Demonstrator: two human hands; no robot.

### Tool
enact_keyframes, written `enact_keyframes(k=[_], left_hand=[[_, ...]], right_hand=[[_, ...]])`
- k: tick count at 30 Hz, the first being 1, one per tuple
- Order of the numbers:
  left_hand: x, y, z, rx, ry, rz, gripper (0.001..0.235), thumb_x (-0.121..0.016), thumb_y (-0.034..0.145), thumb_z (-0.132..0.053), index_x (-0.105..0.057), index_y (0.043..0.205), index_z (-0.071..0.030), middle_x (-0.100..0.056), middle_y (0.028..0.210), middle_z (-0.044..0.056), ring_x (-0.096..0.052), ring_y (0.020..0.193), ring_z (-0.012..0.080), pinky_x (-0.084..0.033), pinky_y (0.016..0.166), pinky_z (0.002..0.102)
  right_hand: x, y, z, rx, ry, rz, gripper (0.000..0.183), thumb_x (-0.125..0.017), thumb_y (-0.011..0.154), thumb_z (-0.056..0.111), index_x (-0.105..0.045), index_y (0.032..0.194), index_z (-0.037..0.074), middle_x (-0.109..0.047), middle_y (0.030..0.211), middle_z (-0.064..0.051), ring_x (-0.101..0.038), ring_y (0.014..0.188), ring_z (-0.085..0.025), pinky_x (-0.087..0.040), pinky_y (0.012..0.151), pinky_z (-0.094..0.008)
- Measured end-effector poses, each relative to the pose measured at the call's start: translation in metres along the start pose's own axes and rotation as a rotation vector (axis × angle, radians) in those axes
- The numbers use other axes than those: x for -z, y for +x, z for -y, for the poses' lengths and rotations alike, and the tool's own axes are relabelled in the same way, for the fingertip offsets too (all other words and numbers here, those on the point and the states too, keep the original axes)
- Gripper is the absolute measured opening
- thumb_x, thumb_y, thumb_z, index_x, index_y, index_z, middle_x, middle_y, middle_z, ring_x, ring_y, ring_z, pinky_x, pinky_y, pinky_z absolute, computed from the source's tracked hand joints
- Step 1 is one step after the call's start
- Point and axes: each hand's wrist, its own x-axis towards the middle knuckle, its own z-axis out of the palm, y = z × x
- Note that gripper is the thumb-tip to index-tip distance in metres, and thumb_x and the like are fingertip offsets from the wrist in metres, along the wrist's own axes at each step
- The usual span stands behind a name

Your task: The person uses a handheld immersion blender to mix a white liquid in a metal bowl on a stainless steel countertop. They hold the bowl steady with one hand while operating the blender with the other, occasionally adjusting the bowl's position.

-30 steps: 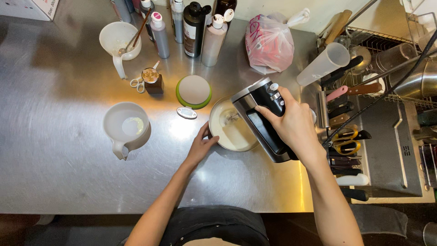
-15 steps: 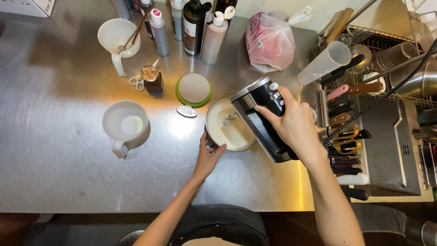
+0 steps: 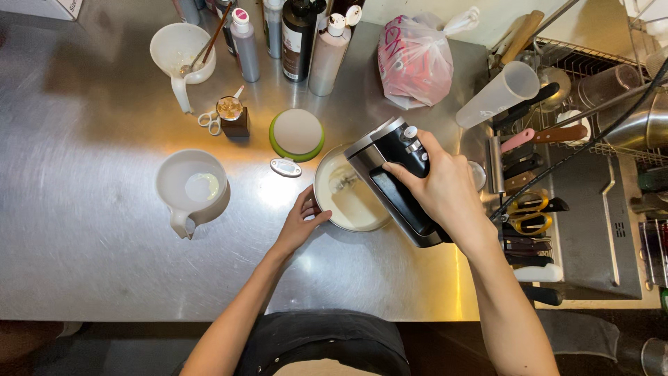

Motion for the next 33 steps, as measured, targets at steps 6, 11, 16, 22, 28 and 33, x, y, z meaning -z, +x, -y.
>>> enact_keyframes(k=[6, 11, 16, 22, 28, 33], left_hand=[[0.015, 0.009, -0.009, 0.007, -0.053, 0.013, 0.070, -0.077, 0.088, -0.020, -0.043, 0.148, -0.007, -0.067, 0.128, 0.018, -0.065, 0.118, 0.0211, -0.055, 0.098, 0.035], [0.019, 0.023, -0.005, 0.057, -0.293, -0.008, 0.063, -0.071, 0.093, -0.022, -0.047, 0.149, -0.007, -0.070, 0.122, 0.014, -0.066, 0.104, 0.0213, -0.054, 0.089, 0.035], [0.005, 0.022, 0.010, -0.056, -0.211, -0.202, 0.060, -0.066, 0.104, -0.028, -0.048, 0.156, -0.002, -0.062, 0.134, 0.019, -0.062, 0.112, 0.0200, -0.051, 0.092, 0.032], [-0.039, -0.029, 0.022, -0.025, -0.063, -0.216, 0.091, -0.076, 0.086, -0.016, -0.022, 0.158, -0.014, -0.045, 0.148, 0.017, -0.060, 0.116, 0.0232, -0.055, 0.093, 0.035], [-0.008, -0.007, 0.008, -0.016, -0.064, -0.075, 0.088, -0.075, 0.086, -0.010, -0.029, 0.161, -0.015, -0.056, 0.140, 0.016, -0.063, 0.114, 0.0200, -0.053, 0.097, 0.034], [0.012, 0.043, -0.007, 0.049, -0.157, 0.072, 0.071, -0.069, 0.090, -0.013, -0.042, 0.156, -0.009, -0.067, 0.130, 0.014, -0.066, 0.112, 0.0186, -0.055, 0.095, 0.032]], right_hand=[[0.000, -0.001, 0.003, -0.002, -0.008, 0.008, 0.055, -0.081, 0.086, 0.038, -0.064, 0.128, 0.006, -0.074, 0.088, -0.027, -0.075, 0.083, -0.041, -0.060, 0.072, -0.046], [0.000, 0.000, 0.004, 0.019, 0.010, 0.012, 0.055, -0.081, 0.086, 0.037, -0.064, 0.128, 0.005, -0.074, 0.089, -0.028, -0.075, 0.084, -0.042, -0.060, 0.072, -0.046], [-0.001, -0.001, 0.006, 0.033, 0.015, 0.016, 0.055, -0.081, 0.086, 0.037, -0.064, 0.128, 0.005, -0.074, 0.089, -0.027, -0.075, 0.084, -0.042, -0.060, 0.072, -0.046], [0.001, -0.001, 0.006, -0.007, -0.015, 0.036, 0.055, -0.081, 0.086, 0.039, -0.064, 0.127, 0.006, -0.074, 0.085, -0.028, -0.074, 0.080, -0.043, -0.059, 0.069, -0.047], [0.003, -0.001, 0.006, 0.025, -0.027, 0.032, 0.055, -0.080, 0.086, 0.039, -0.064, 0.127, 0.006, -0.073, 0.084, -0.028, -0.073, 0.079, -0.045, -0.059, 0.068, -0.048], [0.003, 0.001, 0.005, -0.027, -0.027, 0.031, 0.057, -0.079, 0.086, 0.041, -0.063, 0.128, 0.005, -0.073, 0.087, -0.029, -0.075, 0.082, -0.043, -0.060, 0.069, -0.049]])
